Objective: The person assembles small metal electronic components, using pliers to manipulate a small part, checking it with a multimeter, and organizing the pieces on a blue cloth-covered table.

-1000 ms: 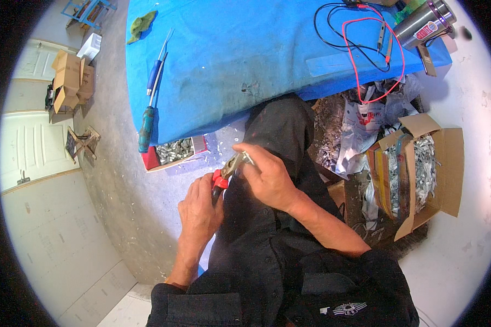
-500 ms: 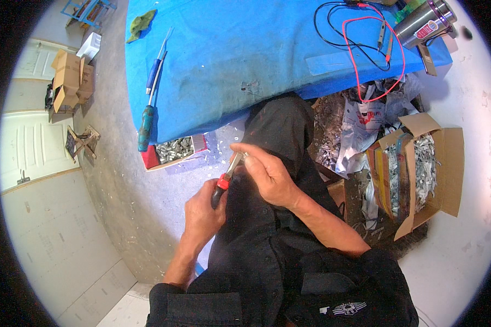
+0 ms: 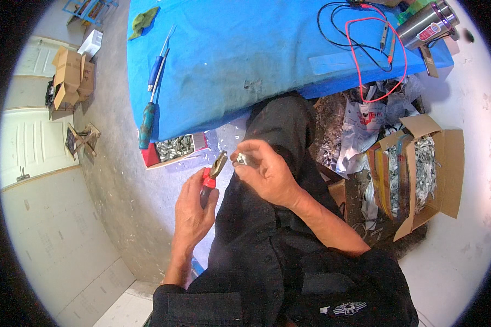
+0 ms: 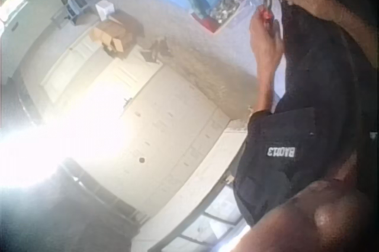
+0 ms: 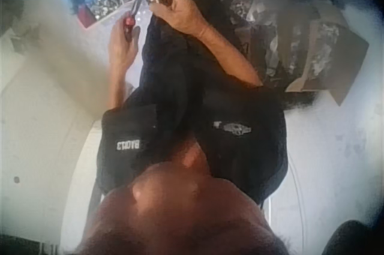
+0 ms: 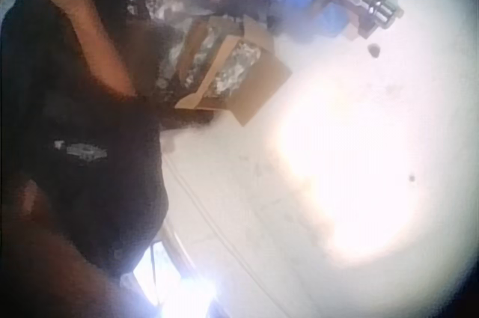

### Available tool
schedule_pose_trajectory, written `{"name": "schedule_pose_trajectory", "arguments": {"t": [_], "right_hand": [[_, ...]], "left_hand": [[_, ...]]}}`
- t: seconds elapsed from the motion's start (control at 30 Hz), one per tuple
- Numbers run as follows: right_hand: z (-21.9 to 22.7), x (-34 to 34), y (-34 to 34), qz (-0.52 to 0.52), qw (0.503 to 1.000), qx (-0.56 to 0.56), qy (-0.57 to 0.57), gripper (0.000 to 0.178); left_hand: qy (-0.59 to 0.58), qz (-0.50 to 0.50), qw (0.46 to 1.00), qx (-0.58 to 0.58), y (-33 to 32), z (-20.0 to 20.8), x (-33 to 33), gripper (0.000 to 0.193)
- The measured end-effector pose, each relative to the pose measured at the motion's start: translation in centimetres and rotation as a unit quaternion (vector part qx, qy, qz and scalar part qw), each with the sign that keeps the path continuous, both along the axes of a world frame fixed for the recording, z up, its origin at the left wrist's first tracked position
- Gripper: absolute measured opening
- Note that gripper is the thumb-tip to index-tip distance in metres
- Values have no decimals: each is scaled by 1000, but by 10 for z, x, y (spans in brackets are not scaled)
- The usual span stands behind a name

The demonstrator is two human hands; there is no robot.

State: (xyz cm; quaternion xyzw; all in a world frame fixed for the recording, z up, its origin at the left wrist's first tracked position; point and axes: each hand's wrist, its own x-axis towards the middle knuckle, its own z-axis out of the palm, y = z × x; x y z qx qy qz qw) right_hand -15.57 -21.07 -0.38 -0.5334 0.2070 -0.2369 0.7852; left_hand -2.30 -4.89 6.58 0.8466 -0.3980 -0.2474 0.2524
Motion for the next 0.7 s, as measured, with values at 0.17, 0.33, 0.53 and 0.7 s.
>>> {"name": "schedule_pose_trajectory", "arguments": {"t": [0.17,0.33,0.53,0.7], "right_hand": [[-3,2,1,-7,994,-105,14,42],[5,-1,0,2,988,-145,54,44],[10,-3,-2,21,981,-179,71,44],[9,-3,-2,25,981,-183,55,41]], "left_hand": [[-96,-39,995,2,1,5,5,55],[-127,-64,989,32,0,5,8,57],[-165,-83,979,82,2,2,10,56],[-216,-99,967,95,0,2,10,40]]}}
